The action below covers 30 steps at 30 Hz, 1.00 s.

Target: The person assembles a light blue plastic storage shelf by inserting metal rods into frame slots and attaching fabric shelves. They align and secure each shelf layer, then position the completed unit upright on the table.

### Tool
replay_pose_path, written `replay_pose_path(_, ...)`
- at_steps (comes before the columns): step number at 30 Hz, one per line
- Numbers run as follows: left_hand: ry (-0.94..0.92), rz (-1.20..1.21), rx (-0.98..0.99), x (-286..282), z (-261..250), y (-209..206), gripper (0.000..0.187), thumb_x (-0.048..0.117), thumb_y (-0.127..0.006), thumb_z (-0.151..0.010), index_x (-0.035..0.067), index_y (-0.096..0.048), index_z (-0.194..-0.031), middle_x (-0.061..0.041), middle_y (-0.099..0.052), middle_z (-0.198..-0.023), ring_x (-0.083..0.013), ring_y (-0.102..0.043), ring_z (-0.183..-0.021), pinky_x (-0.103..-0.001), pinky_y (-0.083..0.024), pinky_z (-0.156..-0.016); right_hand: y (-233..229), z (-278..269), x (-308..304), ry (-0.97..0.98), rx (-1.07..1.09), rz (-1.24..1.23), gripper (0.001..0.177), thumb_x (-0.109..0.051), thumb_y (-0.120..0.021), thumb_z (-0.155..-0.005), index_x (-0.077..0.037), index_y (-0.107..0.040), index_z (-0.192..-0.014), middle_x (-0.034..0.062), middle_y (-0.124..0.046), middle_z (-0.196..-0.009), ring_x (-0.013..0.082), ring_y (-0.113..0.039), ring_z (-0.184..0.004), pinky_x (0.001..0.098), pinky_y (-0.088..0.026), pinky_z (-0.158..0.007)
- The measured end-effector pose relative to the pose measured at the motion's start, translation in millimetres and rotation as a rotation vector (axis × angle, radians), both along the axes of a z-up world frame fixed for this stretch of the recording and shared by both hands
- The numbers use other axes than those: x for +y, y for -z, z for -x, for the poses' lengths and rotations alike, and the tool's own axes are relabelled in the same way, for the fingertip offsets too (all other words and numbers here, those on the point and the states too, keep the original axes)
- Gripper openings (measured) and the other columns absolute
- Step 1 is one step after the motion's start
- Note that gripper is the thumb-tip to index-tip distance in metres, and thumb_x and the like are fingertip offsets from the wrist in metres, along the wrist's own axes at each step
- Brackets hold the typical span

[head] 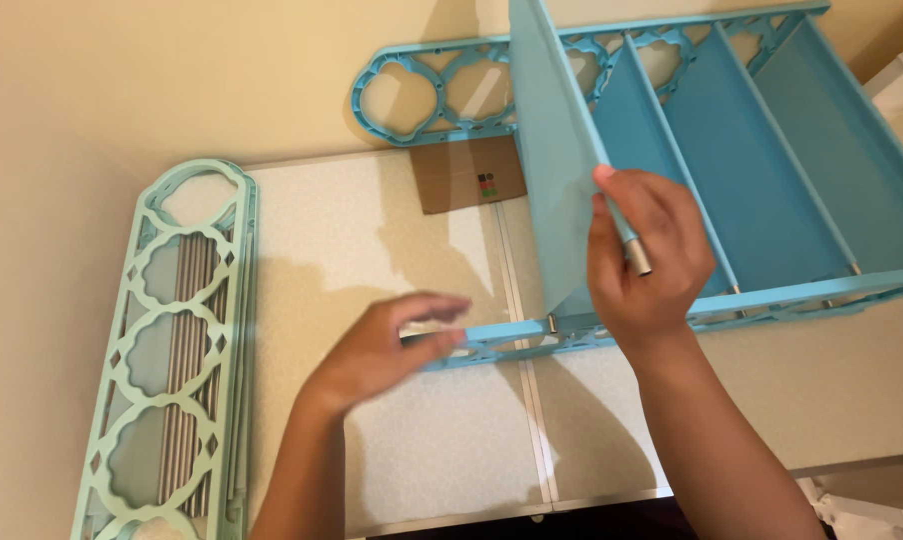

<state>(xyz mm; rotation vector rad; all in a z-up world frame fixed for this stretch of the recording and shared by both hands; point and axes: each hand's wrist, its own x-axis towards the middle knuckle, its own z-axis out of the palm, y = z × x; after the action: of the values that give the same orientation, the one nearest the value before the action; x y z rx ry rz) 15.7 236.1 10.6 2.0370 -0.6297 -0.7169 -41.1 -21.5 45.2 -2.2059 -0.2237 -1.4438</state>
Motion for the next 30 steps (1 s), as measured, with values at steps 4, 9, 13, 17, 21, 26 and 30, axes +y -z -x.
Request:
replay_pose_path(4,-0.018,0.091,-0.125,-2.9,21.0,-7.3,0.042,0.033,-0.081,-0.08,0.012,-0.077,-0.117,-0.007,-0.081,-0.104,-0.0172,-0.076,-0.091,-0.031,-0.058,-0.084,7.6,-7.6,3.8,-0.097,-0.008,0.117,0.041,0.013,-0.075,-0.089,-0.004,-0.069,-0.126,0.0152,-0.068,-0.115,0.0276,-0.071,-0.099,0.0349,-0.06,-0.083)
replay_pose_path(9,-0.103,0.106,-0.103,-9.8,23.1,-7.3,0.028,0.023,-0.079,-0.084,0.012,-0.079,-0.11,-0.005,-0.081,-0.093,-0.0159,-0.074,-0.078,-0.029,-0.058,-0.074,-0.9,-18.0,4.4,-0.237,0.067,0.26,0.042,0.009,-0.079,-0.085,-0.007,-0.07,-0.124,0.0161,-0.069,-0.118,0.0277,-0.073,-0.102,0.0344,-0.062,-0.08)
replay_pose_path(13,-0.095,0.168,-0.152,-8.6,23.6,-6.8,0.027,0.023,-0.079,-0.085,0.01,-0.078,-0.109,-0.006,-0.08,-0.093,-0.0157,-0.074,-0.08,-0.029,-0.058,-0.075,-10.6,-22.9,6.7,-0.349,0.105,0.338,0.041,0.004,-0.081,-0.084,-0.009,-0.071,-0.121,0.017,-0.07,-0.116,0.0257,-0.074,-0.096,0.0327,-0.061,-0.073)
replay_pose_path(17,-0.103,0.162,-0.154,-7.2,23.7,-4.0,0.027,0.022,-0.079,-0.086,0.01,-0.078,-0.11,-0.006,-0.079,-0.092,-0.0156,-0.074,-0.08,-0.03,-0.058,-0.075,-15.7,-28.7,12.0,-0.453,0.095,0.378,0.04,0.002,-0.08,-0.086,-0.011,-0.07,-0.123,0.013,-0.069,-0.115,0.0278,-0.074,-0.103,0.0331,-0.061,-0.075)
replay_pose_path(21,-0.226,0.294,0.037,-5.6,22.1,7.4,0.031,0.02,-0.075,-0.088,0.009,-0.075,-0.116,-0.003,-0.079,-0.104,-0.0134,-0.074,-0.092,-0.031,-0.063,-0.079,-11.5,-36.5,17.3,-0.478,0.151,0.403,0.039,0.001,-0.078,-0.085,-0.013,-0.071,-0.122,0.01,-0.071,-0.11,0.0268,-0.074,-0.101,0.0333,-0.059,-0.069)
replay_pose_path(26,-0.34,0.433,-0.132,0.5,4.6,22.5,0.038,0.019,-0.068,-0.096,0.004,-0.065,-0.131,-0.009,-0.078,-0.111,-0.0158,-0.073,-0.106,-0.032,-0.057,-0.095,0.1,-43.5,25.7,-0.45,0.128,0.447,0.035,-0.004,-0.074,-0.089,-0.015,-0.072,-0.123,0.0102,-0.071,-0.11,0.0273,-0.074,-0.103,0.035,-0.062,-0.077)
replay_pose_path(30,-0.387,0.606,-0.034,-1.6,-12.8,27.4,0.042,0.02,-0.064,-0.101,-0.002,-0.061,-0.137,-0.015,-0.075,-0.118,-0.0189,-0.07,-0.113,-0.032,-0.054,-0.101,5.2,-48.2,28.5,-0.434,0.118,0.475,0.034,-0.005,-0.073,-0.091,-0.016,-0.073,-0.123,0.0115,-0.071,-0.111,0.027,-0.073,-0.104,0.0353,-0.063,-0.08)
